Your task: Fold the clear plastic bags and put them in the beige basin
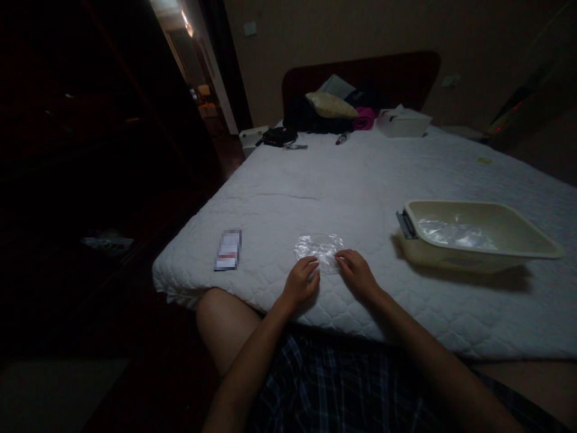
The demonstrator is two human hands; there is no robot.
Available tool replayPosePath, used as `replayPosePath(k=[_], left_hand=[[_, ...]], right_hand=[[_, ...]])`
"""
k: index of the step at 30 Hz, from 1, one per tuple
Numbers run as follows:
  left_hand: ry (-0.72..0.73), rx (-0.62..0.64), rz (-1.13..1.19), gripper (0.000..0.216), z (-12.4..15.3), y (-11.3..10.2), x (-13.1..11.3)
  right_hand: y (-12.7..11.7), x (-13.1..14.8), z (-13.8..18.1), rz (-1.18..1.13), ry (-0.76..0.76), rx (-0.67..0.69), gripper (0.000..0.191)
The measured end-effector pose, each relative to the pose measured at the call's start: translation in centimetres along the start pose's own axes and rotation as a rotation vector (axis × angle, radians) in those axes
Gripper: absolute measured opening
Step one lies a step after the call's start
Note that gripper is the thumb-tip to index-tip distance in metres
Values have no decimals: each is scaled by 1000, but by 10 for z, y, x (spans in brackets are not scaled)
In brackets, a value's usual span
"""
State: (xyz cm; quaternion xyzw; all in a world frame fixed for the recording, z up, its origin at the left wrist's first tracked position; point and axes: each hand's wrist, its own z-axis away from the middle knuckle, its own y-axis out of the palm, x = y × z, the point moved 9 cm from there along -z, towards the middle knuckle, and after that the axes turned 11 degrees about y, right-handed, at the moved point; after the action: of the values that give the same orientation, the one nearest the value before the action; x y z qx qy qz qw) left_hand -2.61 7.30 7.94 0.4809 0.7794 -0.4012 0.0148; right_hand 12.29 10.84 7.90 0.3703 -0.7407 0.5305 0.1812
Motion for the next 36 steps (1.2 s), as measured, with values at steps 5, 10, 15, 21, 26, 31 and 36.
replayPosePath(k=[5, 10, 15, 21, 26, 31, 36], left_hand=[[-77, -102, -11, 19, -1, -10, 12], [-17, 11, -131, 21, -3, -2, 10], [-52, -39, -164, 18, -3, -8, 11], [-123, -103, -165, 14, -1, -21, 21], [97, 29, -66, 27, 1, 4, -2], [162, 176, -2, 27, 4, 25, -15], [202, 207, -25, 16, 4, 26, -19]], right_hand=[[-10, -13, -6, -81, 64, -77, 25], [-9, -12, -4, -82, 43, -58, 21], [0, 7, 0, 63, -30, -2, 19], [8, 4, -7, 53, 33, -1, 22], [12, -21, -10, -112, 157, 53, 33], [6, -35, -1, -296, 173, 146, 30], [-8, -24, 14, -277, 44, 246, 11]])
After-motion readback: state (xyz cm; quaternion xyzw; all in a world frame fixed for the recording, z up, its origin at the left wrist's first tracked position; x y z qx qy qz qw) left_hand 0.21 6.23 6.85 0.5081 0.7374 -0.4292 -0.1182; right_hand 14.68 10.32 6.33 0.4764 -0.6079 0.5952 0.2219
